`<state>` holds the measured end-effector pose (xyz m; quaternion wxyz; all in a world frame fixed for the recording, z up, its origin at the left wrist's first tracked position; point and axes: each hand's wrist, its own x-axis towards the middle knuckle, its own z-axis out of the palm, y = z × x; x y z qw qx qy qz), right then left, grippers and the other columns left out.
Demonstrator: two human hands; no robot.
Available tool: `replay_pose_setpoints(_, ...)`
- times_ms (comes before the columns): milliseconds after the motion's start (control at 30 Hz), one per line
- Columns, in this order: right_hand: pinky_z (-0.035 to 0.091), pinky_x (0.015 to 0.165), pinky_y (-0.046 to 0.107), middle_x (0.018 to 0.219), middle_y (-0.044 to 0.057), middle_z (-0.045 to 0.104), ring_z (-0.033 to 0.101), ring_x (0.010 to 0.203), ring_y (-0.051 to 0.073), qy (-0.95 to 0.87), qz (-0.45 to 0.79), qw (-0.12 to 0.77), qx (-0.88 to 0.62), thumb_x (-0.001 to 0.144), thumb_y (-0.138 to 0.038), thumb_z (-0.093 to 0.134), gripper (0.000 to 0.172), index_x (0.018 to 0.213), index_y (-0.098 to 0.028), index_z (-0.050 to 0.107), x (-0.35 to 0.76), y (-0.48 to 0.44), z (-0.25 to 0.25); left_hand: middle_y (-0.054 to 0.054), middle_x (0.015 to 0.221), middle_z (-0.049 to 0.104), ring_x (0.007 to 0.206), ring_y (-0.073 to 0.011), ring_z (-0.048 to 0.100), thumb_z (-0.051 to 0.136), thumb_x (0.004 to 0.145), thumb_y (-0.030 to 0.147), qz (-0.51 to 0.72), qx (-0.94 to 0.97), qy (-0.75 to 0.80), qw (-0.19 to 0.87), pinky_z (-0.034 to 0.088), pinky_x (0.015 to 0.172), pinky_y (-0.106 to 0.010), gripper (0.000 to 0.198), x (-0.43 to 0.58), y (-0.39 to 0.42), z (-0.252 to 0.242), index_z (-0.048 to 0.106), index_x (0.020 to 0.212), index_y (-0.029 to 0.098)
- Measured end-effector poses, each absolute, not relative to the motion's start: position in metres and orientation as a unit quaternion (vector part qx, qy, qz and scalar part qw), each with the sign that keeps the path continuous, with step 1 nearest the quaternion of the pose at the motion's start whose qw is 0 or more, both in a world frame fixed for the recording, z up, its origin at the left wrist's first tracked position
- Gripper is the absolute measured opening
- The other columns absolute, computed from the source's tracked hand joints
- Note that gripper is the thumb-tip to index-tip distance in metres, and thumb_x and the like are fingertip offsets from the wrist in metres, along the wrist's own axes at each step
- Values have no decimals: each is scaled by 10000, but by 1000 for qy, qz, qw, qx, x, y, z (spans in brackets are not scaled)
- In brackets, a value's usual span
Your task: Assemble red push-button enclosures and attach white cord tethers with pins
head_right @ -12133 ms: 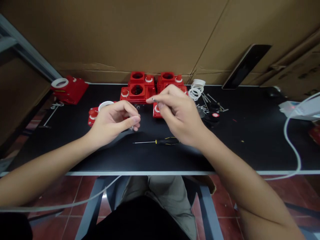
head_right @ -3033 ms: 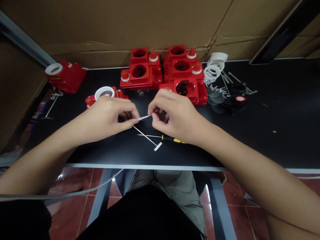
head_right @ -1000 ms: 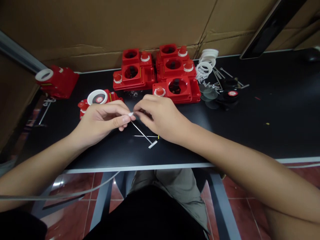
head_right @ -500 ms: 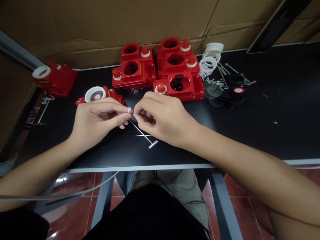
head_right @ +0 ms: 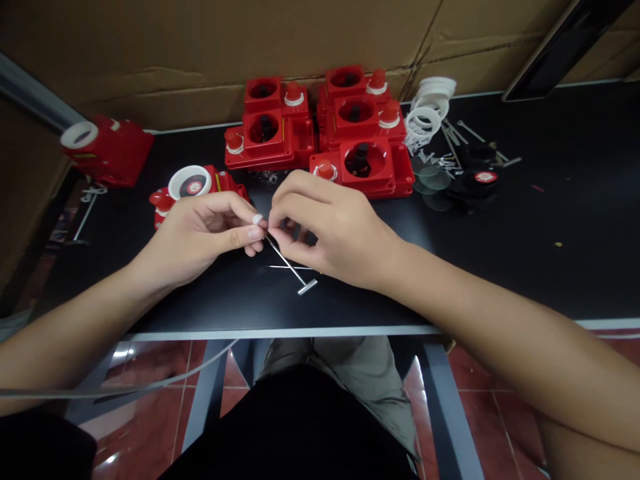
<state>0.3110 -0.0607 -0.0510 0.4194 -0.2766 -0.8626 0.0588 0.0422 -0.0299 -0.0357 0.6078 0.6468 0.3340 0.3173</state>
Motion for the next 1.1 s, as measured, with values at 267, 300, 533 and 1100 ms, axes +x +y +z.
replay_pose_setpoints(267, 674, 766, 296, 1146, 51, 842, 797, 914, 155, -886, 60, 393, -238, 1208, -118, 772, 100, 1180, -213, 758, 314, -57, -55, -31, 878, 891, 765, -154, 828, 1200, 881, 515, 379, 602, 361, 603, 737, 760, -264, 395, 47, -37, -39, 988, 990, 199)
replay_pose_setpoints(300, 679, 787, 304, 1157, 54, 843, 805, 940, 163, -889, 57, 389, -234, 1210, -116, 769, 105, 1184, -217, 754, 315, -58, -55, -32, 880, 888, 768, -155, 821, 1200, 879, 509, 381, 597, 365, 604, 730, 758, -267, 389, 48, -37, -38, 989, 986, 200)
replay_pose_setpoints(533, 663, 751, 306, 1133, 47, 824, 747, 837, 145, -890, 66, 375, -252, 1213, -130, 744, 110, 1148, -218, 755, 316, -55, -57, -34, 913, 857, 738, -98, 684, 1208, 863, 502, 375, 562, 360, 643, 603, 694, -214, 394, 49, -38, -32, 969, 920, 194)
replay_pose_setpoints(1100, 690, 634, 272, 1000, 32, 746, 733, 842, 176, -829, 146, 412, -349, 962, -22, 772, 274, 1009, -269, 663, 321, -56, -49, -10, 901, 888, 706, -158, 704, 810, 1063, 284, 314, 845, 349, 254, 555, 682, -300, 193, 37, -43, -25, 995, 1008, 279)
